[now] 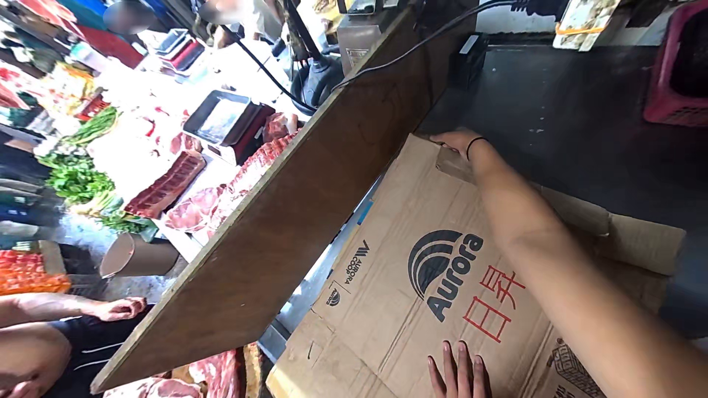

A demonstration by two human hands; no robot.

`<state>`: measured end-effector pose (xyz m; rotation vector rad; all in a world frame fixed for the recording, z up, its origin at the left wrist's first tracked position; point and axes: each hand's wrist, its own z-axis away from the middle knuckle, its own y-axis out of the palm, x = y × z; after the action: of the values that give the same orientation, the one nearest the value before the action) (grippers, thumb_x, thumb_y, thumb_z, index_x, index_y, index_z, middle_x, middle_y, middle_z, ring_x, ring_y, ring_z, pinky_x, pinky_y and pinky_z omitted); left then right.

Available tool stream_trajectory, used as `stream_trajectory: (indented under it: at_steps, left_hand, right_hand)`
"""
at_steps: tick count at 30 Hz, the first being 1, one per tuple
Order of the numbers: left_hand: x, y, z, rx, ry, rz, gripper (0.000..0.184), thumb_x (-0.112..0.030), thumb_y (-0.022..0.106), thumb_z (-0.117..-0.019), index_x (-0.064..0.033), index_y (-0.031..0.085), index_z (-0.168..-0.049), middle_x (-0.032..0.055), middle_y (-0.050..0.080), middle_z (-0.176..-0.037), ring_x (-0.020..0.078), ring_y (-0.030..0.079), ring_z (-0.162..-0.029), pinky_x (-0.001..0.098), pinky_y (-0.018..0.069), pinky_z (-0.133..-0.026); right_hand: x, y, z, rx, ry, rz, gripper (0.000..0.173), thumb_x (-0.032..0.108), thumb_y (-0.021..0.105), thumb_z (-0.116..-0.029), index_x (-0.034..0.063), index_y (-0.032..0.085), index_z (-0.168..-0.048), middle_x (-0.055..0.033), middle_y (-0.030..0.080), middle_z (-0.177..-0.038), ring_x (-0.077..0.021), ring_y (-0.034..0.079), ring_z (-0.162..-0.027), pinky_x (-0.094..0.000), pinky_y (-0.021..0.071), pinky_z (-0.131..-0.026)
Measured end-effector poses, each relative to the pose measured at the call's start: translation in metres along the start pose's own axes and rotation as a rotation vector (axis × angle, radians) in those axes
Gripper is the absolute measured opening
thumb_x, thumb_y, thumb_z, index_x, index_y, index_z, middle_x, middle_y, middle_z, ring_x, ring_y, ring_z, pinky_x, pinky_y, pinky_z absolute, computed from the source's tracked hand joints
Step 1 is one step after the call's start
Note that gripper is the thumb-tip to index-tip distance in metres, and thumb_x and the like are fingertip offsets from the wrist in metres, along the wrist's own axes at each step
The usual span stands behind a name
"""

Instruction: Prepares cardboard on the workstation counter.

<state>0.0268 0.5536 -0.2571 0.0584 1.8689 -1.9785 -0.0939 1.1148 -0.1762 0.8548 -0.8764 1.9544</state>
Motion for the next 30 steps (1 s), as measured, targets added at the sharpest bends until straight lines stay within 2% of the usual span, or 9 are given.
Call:
stream_trajectory:
  at_steps: [5,8,10,11,13,14,16,20,30]
  left_hand:
    - [0.003,-0.001,0.0,0.032,0.001,-0.028,0.079,-0.061,0.059,-0.0821,-0.0189,0.057,-0.148,0.0151,0.046,-0.158,0.0472,0.032,-0.149,0.0774,0.0159,-0.117]
    - [0.005,0.002,0.002,0.008,0.009,-0.037,0.077,-0.06,0.059,-0.0819,-0.0186,0.059,-0.147,0.0148,0.046,-0.158,0.0468,0.032,-0.15,0.0771,0.015,-0.118]
    - [0.004,0.004,0.002,-0.003,0.016,-0.036,0.078,-0.06,0.058,-0.0815,-0.0182,0.058,-0.148,0.0147,0.045,-0.159,0.0461,0.031,-0.15,0.0767,0.0142,-0.118]
    - [0.003,0.003,0.002,0.003,0.019,-0.04,0.078,-0.06,0.058,-0.0817,-0.0181,0.058,-0.148,0.0146,0.045,-0.159,0.0459,0.031,-0.15,0.0765,0.0143,-0.118]
    - [0.002,0.0,0.001,0.01,0.025,-0.061,0.079,-0.062,0.057,-0.0823,-0.0183,0.057,-0.148,0.0144,0.045,-0.159,0.0454,0.031,-0.151,0.0758,0.0142,-0.119]
    - [0.003,0.0,0.001,0.004,0.022,-0.067,0.079,-0.062,0.056,-0.0826,-0.0186,0.057,-0.148,0.0143,0.045,-0.159,0.0449,0.03,-0.151,0.0752,0.0144,-0.119]
    - [0.003,0.002,0.003,-0.012,0.011,-0.067,0.077,-0.062,0.055,-0.0837,-0.0201,0.058,-0.147,0.0136,0.045,-0.159,0.0437,0.03,-0.151,0.0744,0.0142,-0.12]
    - [0.004,0.009,0.005,-0.019,0.01,-0.078,0.078,-0.064,0.052,-0.084,-0.0211,0.057,-0.149,0.0123,0.043,-0.16,0.0433,0.029,-0.152,0.0744,0.0125,-0.12]
    - [0.021,0.042,0.002,-0.096,0.029,-0.171,0.07,-0.067,0.045,-0.0887,-0.0302,0.059,-0.147,0.0035,0.044,-0.161,0.0363,0.03,-0.153,0.0734,0.0142,-0.12]
  right_hand:
    - [0.002,-0.003,0.005,0.012,-0.137,-0.098,0.071,0.036,0.085,-0.0837,-0.0006,0.056,-0.137,-0.0194,0.064,-0.129,-0.0293,0.064,-0.114,-0.0475,0.0525,-0.099]
    - [-0.016,0.0,0.005,-0.07,-0.35,-0.311,0.085,0.002,0.082,-0.0795,0.0056,0.035,-0.151,-0.0202,0.064,-0.123,-0.0285,0.068,-0.096,-0.0434,0.058,-0.081]
    - [-0.031,0.008,0.004,-0.077,-0.42,-0.263,0.102,-0.001,0.078,-0.0785,0.014,0.02,-0.161,-0.0203,0.066,-0.117,-0.03,0.069,-0.094,-0.046,0.0592,-0.081]
    - [-0.041,0.012,0.003,-0.048,-0.453,-0.143,0.101,0.002,0.079,-0.0816,0.0139,0.019,-0.162,-0.021,0.066,-0.12,-0.0317,0.069,-0.101,-0.0491,0.0587,-0.089]
    - [-0.057,0.025,-0.004,-0.071,-0.572,0.235,0.073,0.02,0.08,-0.0864,0.0085,0.048,-0.151,-0.0171,0.066,-0.127,-0.0323,0.064,-0.118,-0.0549,0.0508,-0.103]
    - [-0.061,0.033,-0.004,-0.108,-0.623,0.464,0.059,0.037,0.078,-0.0878,0.0153,0.062,-0.141,-0.012,0.062,-0.136,-0.0332,0.055,-0.129,-0.0605,0.0422,-0.109]
    - [-0.074,0.049,0.003,-0.136,-0.7,0.84,0.062,0.061,0.061,-0.0926,0.0351,0.054,-0.149,-0.0028,0.045,-0.159,-0.0355,0.036,-0.148,-0.0688,0.0294,-0.114]
    - [-0.087,0.056,0.013,-0.106,-0.684,1.086,0.081,0.074,0.034,-0.0976,0.0299,0.024,-0.165,-0.0005,0.014,-0.173,-0.0373,0.002,-0.159,-0.0718,0.0036,-0.122]
    - [-0.133,0.052,0.074,-0.157,-0.652,1.073,0.085,0.08,0.028,-0.0951,0.0317,0.025,-0.164,-0.0021,0.012,-0.174,-0.0364,0.0,-0.159,-0.0719,-0.001,-0.122]
